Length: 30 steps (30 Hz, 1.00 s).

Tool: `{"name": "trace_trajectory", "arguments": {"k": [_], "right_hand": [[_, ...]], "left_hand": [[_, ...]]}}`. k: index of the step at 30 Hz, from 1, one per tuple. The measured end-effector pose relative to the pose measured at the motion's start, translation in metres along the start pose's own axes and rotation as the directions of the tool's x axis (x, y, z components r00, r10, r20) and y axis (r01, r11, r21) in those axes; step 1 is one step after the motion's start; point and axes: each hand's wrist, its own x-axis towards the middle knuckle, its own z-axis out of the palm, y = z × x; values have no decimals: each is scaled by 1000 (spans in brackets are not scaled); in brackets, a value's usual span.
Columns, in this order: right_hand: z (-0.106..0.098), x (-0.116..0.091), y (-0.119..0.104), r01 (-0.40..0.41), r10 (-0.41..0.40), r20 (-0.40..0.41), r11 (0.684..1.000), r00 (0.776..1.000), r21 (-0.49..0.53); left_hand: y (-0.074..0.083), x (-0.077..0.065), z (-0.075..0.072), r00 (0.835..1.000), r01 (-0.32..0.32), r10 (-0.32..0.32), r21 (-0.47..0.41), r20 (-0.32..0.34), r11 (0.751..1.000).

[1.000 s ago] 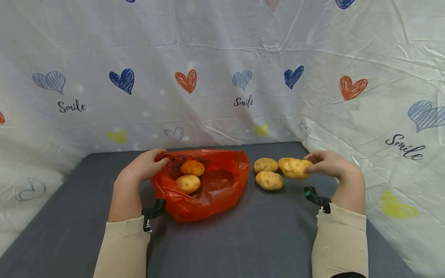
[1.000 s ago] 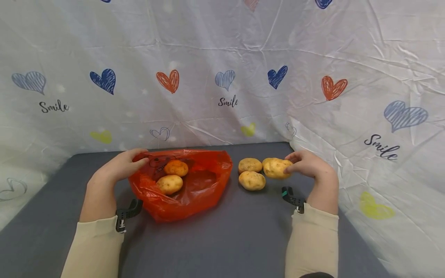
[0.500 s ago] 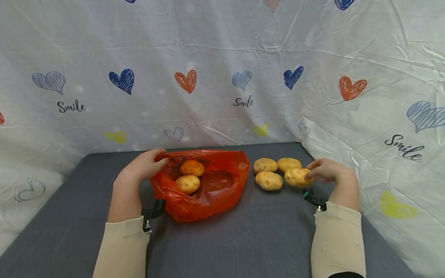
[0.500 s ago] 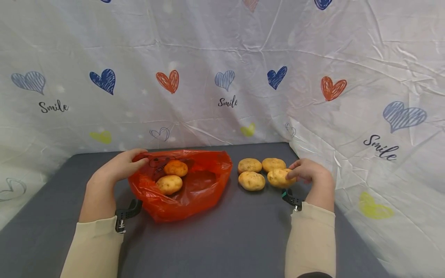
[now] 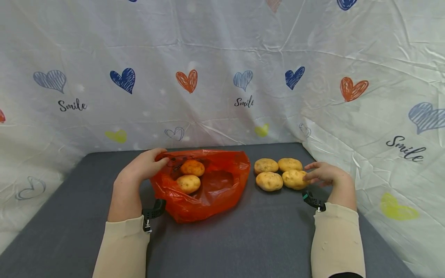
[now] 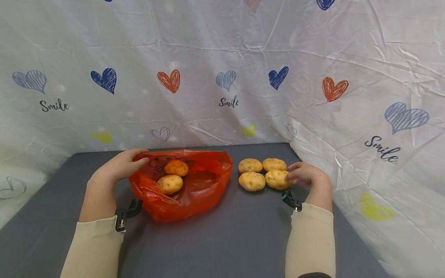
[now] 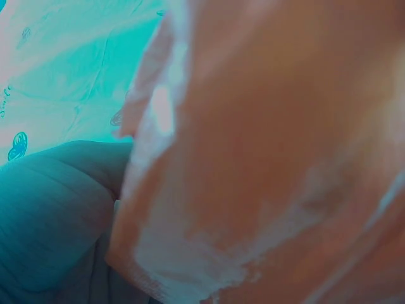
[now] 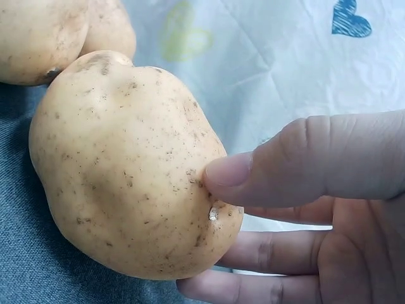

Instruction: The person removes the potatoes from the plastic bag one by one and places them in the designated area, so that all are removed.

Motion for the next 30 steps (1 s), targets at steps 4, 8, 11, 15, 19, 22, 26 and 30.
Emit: {"name": "trace_trajectory", "arguments": {"k": [4,8,11,15,19,22,26,30], "right_hand": [[0,-1,-2,9,-9,4,1000,1000,-1],[0,-4,-6,25,-25,2,999,1000,-21],[0,-6,-11,30,-31,-12,998,999,-47],[0,-10,-21,35,-39,-37,994,999,-100],[1,-17,-34,74,-92,-89,980,992,-186],[4,-21,-44,104,-138,-135,966,981,-236],[8,-23,-54,58,-111,-179,959,978,-279],[12,-19,-54,-45,-19,-189,945,982,-325]], "left_hand": [[0,0,0,1000,7,-7,5,2,1000],[-1,0,0,1000,6,-6,12,2,1000],[-1,0,0,1000,1,-1,14,1,1000],[-1,1,0,1000,-2,2,17,-1,1000],[0,1,0,1000,-10,10,32,-8,999],[0,2,0,1000,-12,12,35,-8,999],[0,2,0,1000,-7,7,27,-3,1000],[0,1,0,1000,-8,8,29,-2,1000]]}}
